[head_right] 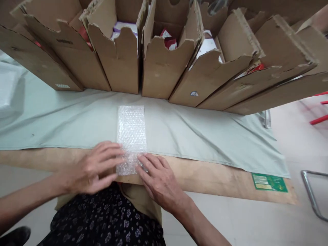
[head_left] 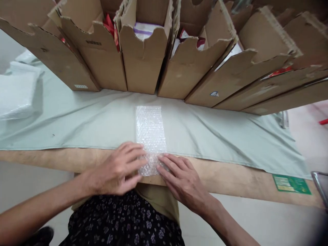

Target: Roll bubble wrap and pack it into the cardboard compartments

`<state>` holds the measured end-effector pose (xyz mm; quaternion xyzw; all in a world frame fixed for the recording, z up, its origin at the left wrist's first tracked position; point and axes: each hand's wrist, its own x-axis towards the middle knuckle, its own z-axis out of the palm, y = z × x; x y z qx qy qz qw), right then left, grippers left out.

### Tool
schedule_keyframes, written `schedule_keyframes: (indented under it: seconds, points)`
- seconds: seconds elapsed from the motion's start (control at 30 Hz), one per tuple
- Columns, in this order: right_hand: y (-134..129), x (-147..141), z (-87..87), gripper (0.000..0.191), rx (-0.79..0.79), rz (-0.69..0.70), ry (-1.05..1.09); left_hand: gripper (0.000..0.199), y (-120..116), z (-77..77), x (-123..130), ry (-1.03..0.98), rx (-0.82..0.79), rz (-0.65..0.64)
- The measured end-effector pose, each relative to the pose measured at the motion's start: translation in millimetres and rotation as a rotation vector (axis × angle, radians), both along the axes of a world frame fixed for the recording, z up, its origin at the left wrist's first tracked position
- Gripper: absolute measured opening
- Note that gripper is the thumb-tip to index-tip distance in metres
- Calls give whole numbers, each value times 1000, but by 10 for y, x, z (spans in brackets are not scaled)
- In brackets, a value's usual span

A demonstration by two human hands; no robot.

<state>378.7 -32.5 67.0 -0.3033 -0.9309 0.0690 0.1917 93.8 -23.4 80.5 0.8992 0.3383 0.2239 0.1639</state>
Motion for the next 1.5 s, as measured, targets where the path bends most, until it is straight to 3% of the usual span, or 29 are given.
schedule_keyframes:
  seconds: [0.07,0.13,0.27,0.4,0.5,0.63,0.8,0.9,1.0,1.03,1.13,1.23,1.33,1.4,1.5]
  points:
    - [64,-56,-60,24,39,27,60,44,-219,-47,50,-15,-51,-10]
    - [131,-143,-74,20,48,19,128,49,-281,-84,105,-29,-45,39]
    - [214,-218,45,19,-44,-39,206,41,-200,-92,153,-28,-22,74]
    - [174,-144,148,27,-143,34,93,33,-158,-77,141,-43,-43,41]
    - [127,-128,82,29,-30,32,8,37,-151,-85,138,-66,-50,29]
    - [141,-181,-49,23,101,31,121,45,-171,-97,143,-41,-60,24]
    - [238,-190,-5,19,-79,-17,310,57,-231,-159,106,-109,-18,109]
    - [261,-159,80,20,-165,-3,331,45,-191,-206,74,-216,-3,162]
    - [197,-150,168,18,-155,6,303,28,-125,-220,84,-318,-1,143]
    - [158,-157,197,18,-123,4,286,25,-113,-211,105,-340,-10,144]
    - [45,-202,272,43,26,-28,205,19,-125,-133,224,-375,-54,188]
    - [21,-201,305,23,79,-69,149,10,-169,3,357,-416,-61,173]
    - [77,-36,293,24,68,-125,140,6,-125,124,357,-429,-54,101]
    - [107,162,262,28,99,-204,113,10,-3,147,259,-361,5,188]
    - [105,482,195,44,144,-333,33,12,265,87,55,-167,97,431]
